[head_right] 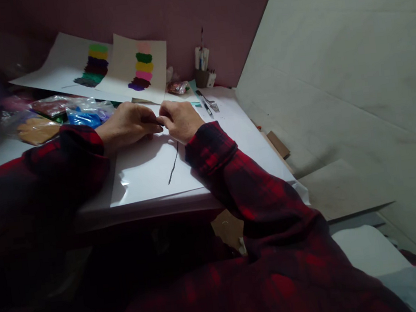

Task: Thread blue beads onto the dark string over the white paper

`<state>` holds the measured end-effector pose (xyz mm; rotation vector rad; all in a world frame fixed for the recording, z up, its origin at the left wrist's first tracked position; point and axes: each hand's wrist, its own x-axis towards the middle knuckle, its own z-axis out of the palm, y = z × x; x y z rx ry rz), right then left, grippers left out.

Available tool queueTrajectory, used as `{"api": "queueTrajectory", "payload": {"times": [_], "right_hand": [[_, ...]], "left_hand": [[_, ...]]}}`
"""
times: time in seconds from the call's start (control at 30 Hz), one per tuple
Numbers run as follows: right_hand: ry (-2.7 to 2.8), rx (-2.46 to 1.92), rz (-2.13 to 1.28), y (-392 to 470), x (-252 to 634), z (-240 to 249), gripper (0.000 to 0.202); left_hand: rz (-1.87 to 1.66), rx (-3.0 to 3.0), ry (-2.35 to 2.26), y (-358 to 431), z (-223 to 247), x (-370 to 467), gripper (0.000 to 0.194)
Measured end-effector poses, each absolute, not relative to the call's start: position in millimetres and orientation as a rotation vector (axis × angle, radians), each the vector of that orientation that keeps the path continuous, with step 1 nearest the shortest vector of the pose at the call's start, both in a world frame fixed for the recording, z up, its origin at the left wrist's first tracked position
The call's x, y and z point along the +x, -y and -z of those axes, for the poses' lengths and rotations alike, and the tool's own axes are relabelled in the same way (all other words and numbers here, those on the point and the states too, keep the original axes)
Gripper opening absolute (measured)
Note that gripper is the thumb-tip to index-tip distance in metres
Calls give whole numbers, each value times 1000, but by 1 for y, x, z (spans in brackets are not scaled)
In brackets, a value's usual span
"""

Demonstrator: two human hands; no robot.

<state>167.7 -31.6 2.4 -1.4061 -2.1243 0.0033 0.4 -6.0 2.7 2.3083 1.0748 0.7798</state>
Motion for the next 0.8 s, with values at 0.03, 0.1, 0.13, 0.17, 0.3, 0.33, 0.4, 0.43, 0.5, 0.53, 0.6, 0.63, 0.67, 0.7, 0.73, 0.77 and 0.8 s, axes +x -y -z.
{"api": "queueTrajectory", "payload": {"times": [0.03,0.1,0.13,0.17,0.3,0.33,0.4,0.43,0.5,0.53,0.6,0.63,0.67,0.7,0.73,0.77,0.8], "right_hand": [[2121,-1405,-4,31,168,-2,10],[2119,-1405,2,31,168,-2,9],[2121,-1405,8,31,168,-2,9],[2124,-1407,17,31,168,-2,8],[2131,-1412,43,31,169,-2,8],[2131,-1413,42,31,169,-3,8],[2126,-1416,39,32,168,-3,8],[2124,-1419,39,32,168,-3,8],[2123,-1422,42,33,168,-4,9],[2121,-1422,44,33,168,-4,9],[2119,-1419,44,33,168,-4,9],[2118,-1418,43,33,168,-4,9],[2118,-1419,44,33,168,-4,9],[2119,-1421,46,33,168,-4,9],[2122,-1425,50,33,168,-5,9],[2124,-1428,57,33,168,-5,10],[2126,-1431,63,33,168,-5,10]], "left_hand": [[-776,2316,-1077,6,-3,1,16],[-774,2333,-1075,5,-2,1,15],[-772,2342,-1066,5,-2,0,16],[-775,2348,-1059,4,-2,0,17],[-791,2357,-1018,2,0,-2,19],[-792,2354,-1014,2,1,-2,19],[-799,2339,-1011,2,1,-2,17],[-806,2328,-1015,3,1,-2,17],[-829,2302,-1022,5,0,-1,16],[-840,2292,-1026,6,0,-1,15],[-848,2292,-1030,8,-2,-1,16],[-848,2298,-1034,9,-3,-1,16],[-837,2309,-1034,10,-3,-1,17],[-829,2316,-1039,10,-4,-1,17],[-825,2318,-1045,10,-4,-2,18],[-827,2317,-1052,10,-4,-2,18],[-825,2318,-1055,10,-4,-2,19]]}}
